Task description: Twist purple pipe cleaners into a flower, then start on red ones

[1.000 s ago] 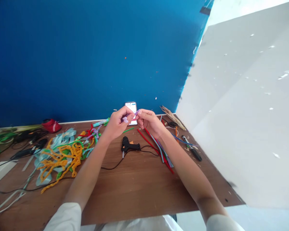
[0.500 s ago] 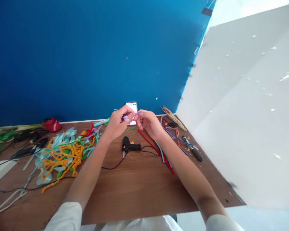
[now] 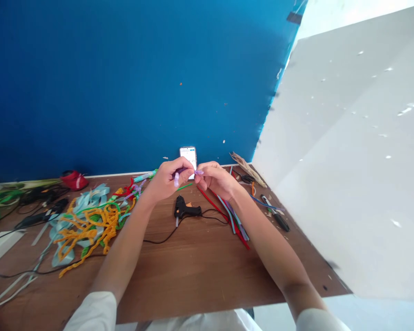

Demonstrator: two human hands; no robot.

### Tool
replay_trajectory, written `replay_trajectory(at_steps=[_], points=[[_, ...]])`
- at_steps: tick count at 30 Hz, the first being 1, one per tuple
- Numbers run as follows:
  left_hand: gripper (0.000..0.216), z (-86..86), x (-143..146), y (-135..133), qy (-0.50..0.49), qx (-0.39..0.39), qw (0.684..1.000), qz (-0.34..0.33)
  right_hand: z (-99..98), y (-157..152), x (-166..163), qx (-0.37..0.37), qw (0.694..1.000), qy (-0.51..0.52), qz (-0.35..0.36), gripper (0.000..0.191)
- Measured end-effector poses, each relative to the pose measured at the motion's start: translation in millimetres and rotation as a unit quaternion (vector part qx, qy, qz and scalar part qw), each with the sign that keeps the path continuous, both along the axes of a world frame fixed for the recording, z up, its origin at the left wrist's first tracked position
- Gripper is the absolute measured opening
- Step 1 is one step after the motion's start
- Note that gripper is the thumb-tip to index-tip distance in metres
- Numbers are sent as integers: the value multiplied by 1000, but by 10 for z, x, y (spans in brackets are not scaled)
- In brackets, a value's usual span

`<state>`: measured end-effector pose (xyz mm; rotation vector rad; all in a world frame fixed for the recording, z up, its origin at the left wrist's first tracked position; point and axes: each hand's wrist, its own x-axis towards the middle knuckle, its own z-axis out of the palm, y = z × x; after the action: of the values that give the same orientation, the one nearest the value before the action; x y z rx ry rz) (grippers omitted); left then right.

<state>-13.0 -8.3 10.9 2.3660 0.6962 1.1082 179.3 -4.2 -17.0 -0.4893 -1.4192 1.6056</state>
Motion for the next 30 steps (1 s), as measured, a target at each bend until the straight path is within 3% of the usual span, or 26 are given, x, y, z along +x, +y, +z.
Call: replay_trajectory(at_steps=[9, 14, 21, 25, 28, 30], points=[[19, 25, -41, 38, 4, 77, 994, 80, 85, -61, -50, -16, 999, -9, -28, 32], [19, -1, -48, 79, 5, 87, 993, 80, 102, -67, -28, -14, 998, -6, -60, 28], [19, 4, -33, 56, 32, 82, 993, 83, 102, -91, -18, -35, 999, -16, 23, 32], [18, -3, -36, 52, 37, 77, 993, 86, 105, -100, -21, -56, 998, -11, 20, 33], [16, -18, -27, 46, 39, 86, 991, 100, 89, -89, -10, -25, 999, -25, -17, 37], [17, -31, -14, 43, 40, 87, 989, 115, 80, -82, 12, 39, 995, -67, -61, 38]])
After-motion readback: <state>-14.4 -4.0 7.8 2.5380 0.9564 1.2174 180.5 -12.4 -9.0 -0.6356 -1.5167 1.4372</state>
